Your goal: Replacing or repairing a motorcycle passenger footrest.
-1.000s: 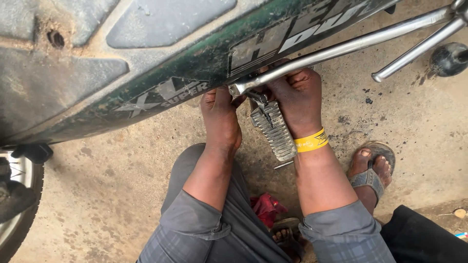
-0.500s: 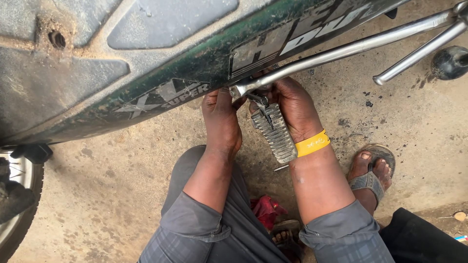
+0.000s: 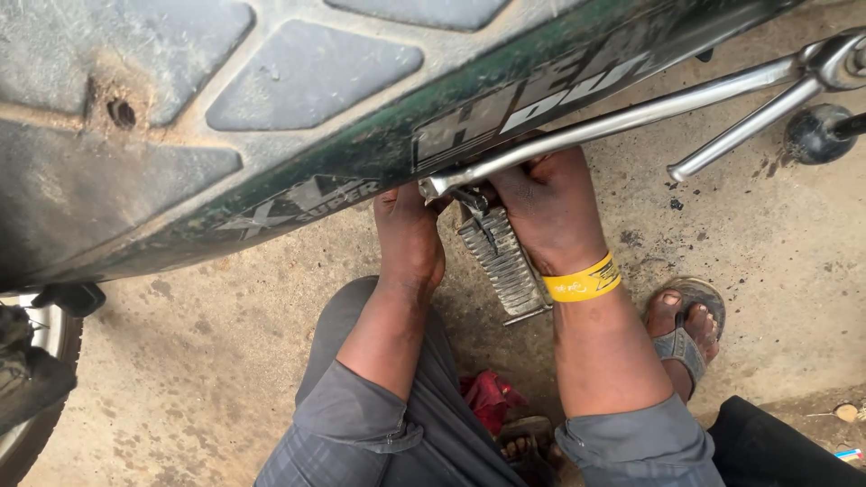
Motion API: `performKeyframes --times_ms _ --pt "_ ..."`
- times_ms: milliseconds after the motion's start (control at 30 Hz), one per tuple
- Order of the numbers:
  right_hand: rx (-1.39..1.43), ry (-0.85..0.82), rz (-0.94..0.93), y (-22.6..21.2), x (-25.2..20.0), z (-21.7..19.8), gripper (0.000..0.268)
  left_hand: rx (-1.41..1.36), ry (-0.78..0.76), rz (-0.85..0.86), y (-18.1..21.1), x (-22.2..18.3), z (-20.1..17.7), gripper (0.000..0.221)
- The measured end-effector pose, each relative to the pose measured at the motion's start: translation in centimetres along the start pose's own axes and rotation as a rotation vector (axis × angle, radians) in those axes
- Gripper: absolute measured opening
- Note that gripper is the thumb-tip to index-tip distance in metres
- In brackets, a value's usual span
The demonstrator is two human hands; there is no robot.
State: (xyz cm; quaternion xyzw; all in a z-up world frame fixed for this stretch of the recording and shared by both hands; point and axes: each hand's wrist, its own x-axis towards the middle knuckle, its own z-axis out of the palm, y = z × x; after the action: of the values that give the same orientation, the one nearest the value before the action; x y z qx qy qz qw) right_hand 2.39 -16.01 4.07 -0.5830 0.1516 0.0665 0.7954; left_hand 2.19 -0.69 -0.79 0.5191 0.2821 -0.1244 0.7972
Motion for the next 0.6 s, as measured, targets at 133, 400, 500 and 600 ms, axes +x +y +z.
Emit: performKeyframes --times_ms 133,400,500,600 --pt "0.019 0.037 0.017 0.2 0.2 0.0 0.007 0.016 0.049 -0.041 1.0 -0.2 1.2 0.020" --pt "0.391 0.139 0.270 3.4 0.6 -0.8 0.010 -0.015 -0.038 -0.006 0.0 -0.2 0.4 0.019" --pt "0.509 0.086 0.341 3.1 0.9 -0.8 0.015 -0.032 -0.068 -0.003 0.1 -0.2 0.3 0.020" --pt "0.584 0.028 0.382 5.1 0.6 -1.3 0.018 -0.022 -0.075 0.004 -0.4 -0.1 -0.4 0.021"
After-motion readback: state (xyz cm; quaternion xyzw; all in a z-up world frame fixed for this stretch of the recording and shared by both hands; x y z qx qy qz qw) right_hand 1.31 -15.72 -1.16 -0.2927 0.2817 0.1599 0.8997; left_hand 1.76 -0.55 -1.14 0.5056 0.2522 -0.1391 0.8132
